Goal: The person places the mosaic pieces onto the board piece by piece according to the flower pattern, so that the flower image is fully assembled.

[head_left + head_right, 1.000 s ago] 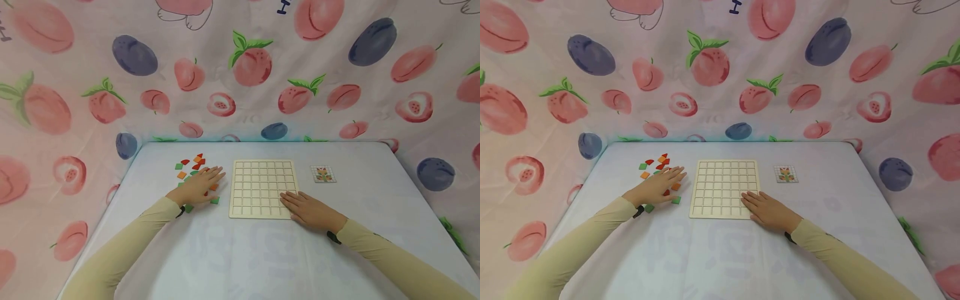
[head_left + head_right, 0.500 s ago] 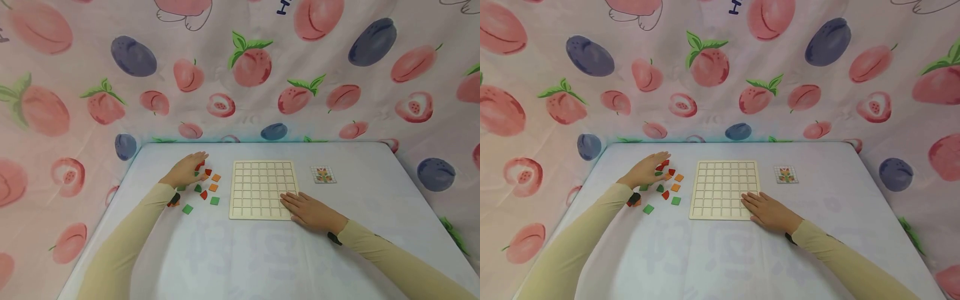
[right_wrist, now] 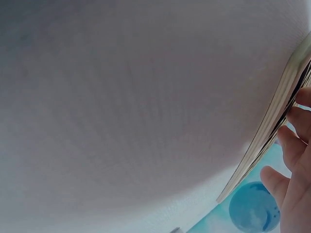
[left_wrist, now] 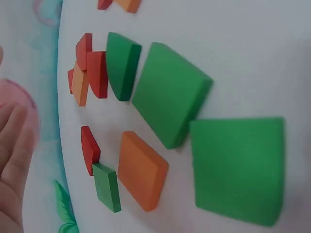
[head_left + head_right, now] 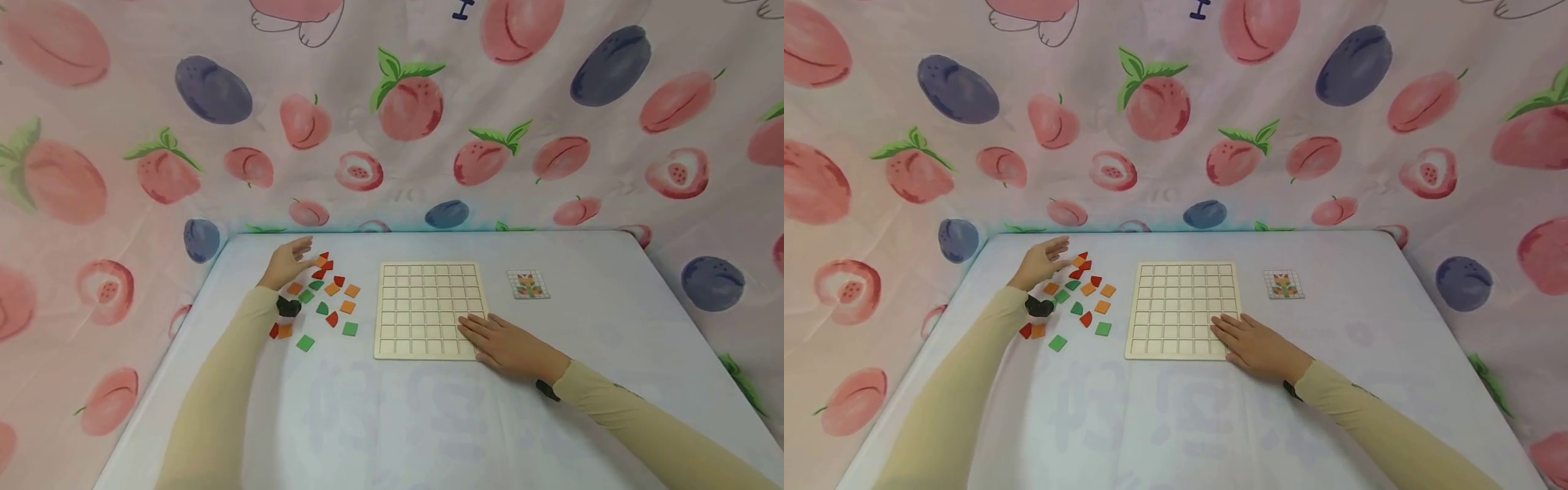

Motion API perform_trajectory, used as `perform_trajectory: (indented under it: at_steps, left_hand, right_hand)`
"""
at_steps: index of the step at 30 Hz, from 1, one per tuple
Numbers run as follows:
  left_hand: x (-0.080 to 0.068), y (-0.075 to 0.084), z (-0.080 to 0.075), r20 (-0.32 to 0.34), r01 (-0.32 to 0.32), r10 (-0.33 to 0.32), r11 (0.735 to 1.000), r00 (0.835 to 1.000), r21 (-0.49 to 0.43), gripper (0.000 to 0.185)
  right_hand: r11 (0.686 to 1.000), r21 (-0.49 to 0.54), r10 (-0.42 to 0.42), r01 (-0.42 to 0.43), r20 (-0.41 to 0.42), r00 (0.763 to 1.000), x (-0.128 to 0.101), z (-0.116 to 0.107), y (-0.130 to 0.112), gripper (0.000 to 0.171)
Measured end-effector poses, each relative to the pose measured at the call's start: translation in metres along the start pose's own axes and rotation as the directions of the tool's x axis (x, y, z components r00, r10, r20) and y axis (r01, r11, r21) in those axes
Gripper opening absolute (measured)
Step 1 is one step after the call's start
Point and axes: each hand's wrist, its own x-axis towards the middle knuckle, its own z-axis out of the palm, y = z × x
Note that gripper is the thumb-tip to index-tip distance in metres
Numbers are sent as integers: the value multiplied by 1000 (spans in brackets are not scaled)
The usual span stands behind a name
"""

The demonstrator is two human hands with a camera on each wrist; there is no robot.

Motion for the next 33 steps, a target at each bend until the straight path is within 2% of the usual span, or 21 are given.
perform_trajectory:
  at_steps: [4,8,13,17,25,33]
  left_hand:
    - [6,-2,0,-58,39,-44,995,997,-92,57]
    - [13,-3,5,-62,121,-130,983,990,-138,51]
    - [23,-6,10,-35,205,-210,971,977,-121,43]
    - [32,-8,14,-36,254,-256,966,966,-40,36]
    - [41,-5,23,-36,241,-241,971,970,8,35]
    - [45,1,31,2,286,-286,957,958,-46,39]
  right_hand:
    - [1000,21,6,-6,13,1000,1,-2,-1,55]
    - [1000,28,2,-3,13,1000,0,-5,-3,55]
    - [1000,29,7,-7,10,1000,-1,-5,-4,56]
    - [1000,8,1,-1,6,1000,0,-4,-3,56]
    - [1000,-12,-17,17,-22,1000,-1,-3,-2,56]
    - [1000,-14,-10,10,-11,1000,-1,1,0,57]
